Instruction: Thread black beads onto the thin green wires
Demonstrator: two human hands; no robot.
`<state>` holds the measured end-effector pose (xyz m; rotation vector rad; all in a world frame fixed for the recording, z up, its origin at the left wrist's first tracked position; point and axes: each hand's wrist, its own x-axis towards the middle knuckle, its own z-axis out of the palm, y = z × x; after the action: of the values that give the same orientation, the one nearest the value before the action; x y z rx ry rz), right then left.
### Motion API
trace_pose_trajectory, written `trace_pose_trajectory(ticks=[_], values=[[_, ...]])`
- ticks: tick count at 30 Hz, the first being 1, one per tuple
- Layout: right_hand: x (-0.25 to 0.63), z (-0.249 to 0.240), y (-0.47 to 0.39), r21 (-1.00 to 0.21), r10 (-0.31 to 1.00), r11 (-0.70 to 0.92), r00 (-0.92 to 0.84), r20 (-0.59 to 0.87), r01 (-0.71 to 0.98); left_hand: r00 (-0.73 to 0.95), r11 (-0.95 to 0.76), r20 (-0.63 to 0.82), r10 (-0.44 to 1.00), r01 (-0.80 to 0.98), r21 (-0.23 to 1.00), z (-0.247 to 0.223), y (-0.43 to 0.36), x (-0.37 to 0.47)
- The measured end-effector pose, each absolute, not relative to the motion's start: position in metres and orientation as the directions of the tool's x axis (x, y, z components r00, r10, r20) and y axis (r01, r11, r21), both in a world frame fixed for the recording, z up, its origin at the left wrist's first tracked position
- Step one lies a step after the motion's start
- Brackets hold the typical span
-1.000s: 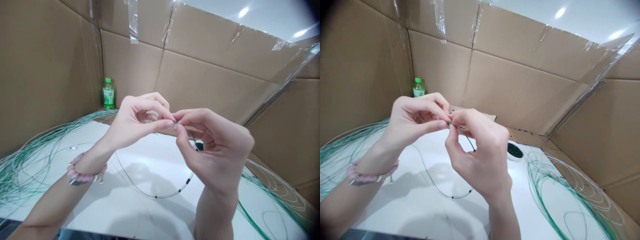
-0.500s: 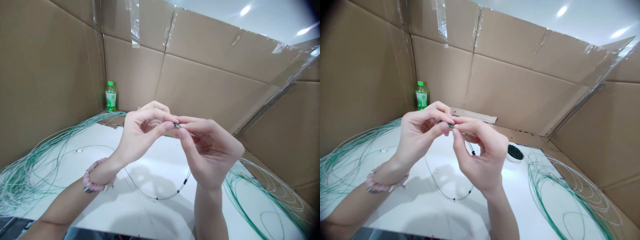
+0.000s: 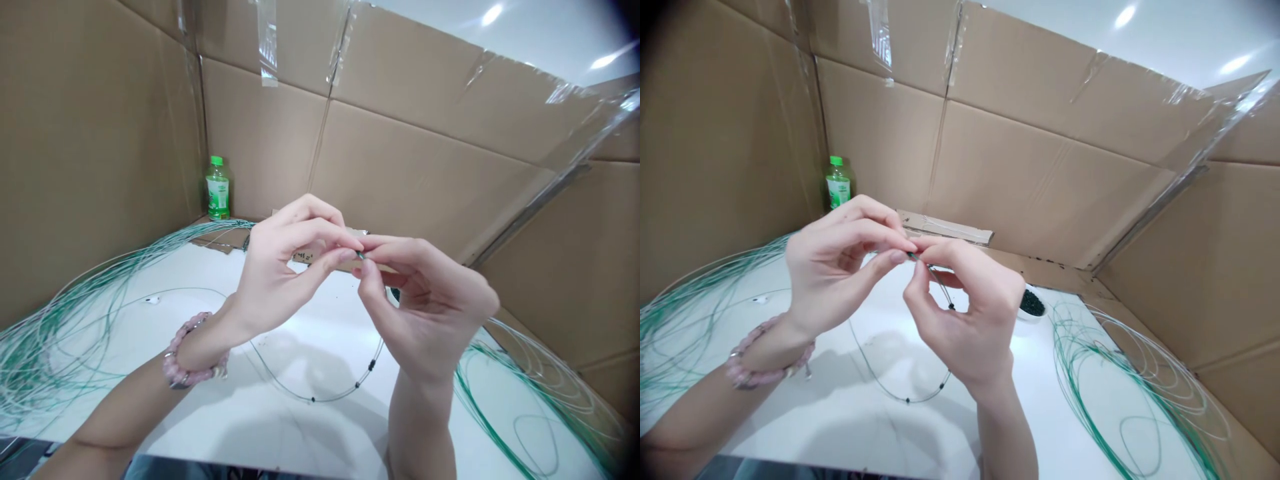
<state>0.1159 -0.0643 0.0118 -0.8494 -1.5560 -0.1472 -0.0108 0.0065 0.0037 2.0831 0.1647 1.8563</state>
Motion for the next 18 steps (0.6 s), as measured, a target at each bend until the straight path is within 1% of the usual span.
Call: trace_pose_trajectory(ticks=[4,6,10,14,18], values=[[0.119,0.012,-0.064,-0.313,0.423,0.663,0.004,0.906,0.68,0.194,-0.984,0.965,0.177,0.031,0.174,0.005,0.011,-0.016],[0.12,0.013,-0.064,-0.265,0.408,0.633,-0.023,0.913,0.727,0.234,-0.99,0.963,0.132,0.086,0.115,0.006,0.013,-0.019],[0.122,0.013,-0.063,-0.221,0.395,0.614,-0.053,0.917,0.757,0.259,-0.991,0.958,0.125,0.079,0.108,0.007,0.016,-0.022],[0.122,0.012,-0.059,-0.263,0.412,0.625,-0.024,0.911,0.735,0.22,-0.987,0.963,0.154,0.075,0.141,0.007,0.019,-0.02],[0.123,0.011,-0.054,-0.345,0.448,0.65,0.026,0.894,0.677,0.168,-0.994,0.981,0.095,0.072,0.084,0.006,0.024,-0.018]])
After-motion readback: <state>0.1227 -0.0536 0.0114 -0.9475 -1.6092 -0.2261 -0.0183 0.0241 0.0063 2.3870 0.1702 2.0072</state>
